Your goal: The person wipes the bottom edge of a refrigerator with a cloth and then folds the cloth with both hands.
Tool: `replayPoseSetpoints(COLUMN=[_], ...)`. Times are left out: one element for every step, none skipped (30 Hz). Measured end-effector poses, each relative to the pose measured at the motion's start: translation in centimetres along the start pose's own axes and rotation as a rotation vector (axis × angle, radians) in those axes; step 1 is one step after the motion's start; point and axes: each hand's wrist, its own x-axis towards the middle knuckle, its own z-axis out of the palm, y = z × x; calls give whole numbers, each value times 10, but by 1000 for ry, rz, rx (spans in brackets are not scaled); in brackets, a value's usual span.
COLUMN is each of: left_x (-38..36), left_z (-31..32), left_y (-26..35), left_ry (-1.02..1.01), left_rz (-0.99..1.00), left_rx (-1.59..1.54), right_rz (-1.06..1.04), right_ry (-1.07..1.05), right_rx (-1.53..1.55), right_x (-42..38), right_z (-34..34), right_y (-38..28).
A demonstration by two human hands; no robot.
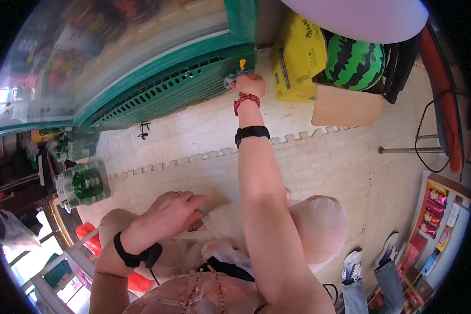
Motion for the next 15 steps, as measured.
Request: replayPoseSetpoints(left_x=[2, 3, 2, 1, 0, 0, 2, 4, 5, 5, 6, 6, 8, 10, 10], left_z=[-1, -1, 1, 4, 3, 0, -2, -3, -3, -2, -1, 1, 0, -2, -1], left_y=[-2, -4, -7, -8, -7, -5, -4, -5, -6, -6, -6, -7, -9, -9, -9], left_ry=[-13, -7, 16, 34, 26, 13, 6, 4, 3, -2, -8, -18, -18, -9, -5], left_rz=[-17, -16, 7, 28, 19, 17, 22, 24, 24, 26, 37, 27, 12, 9, 26], left_rx=[-2, 2, 5, 3, -9, -11, -4, -4, -13, -24, -25, -28, -24, -16, -17], right_rz=[77, -100, -98, -79, -55, -164, -160, -83, -6, -9, -15, -26, -37, -61, -75], right_ry=[-1, -160, -164, -123, -76, -32, -28, -93, -158, -152, -84, -17, -18, -4, 14], right_rx=[-11, -550, -553, -336, -122, -149, -155, -16, 125, 127, 67, 12, 19, -47, -119], right_x=[21, 17, 13, 8, -18, -34, -30, -22, -15, -7, 3, 6, 9, 4, -4], right_z=[-3, 1, 2, -1, 2, 4, 1, -3, -4, -2, -1, -1, -1, 2, 2], right_y=[12, 9, 8, 8, -4, -10, -10, -10, -10, -3, 8, 8, 5, 3, 5])
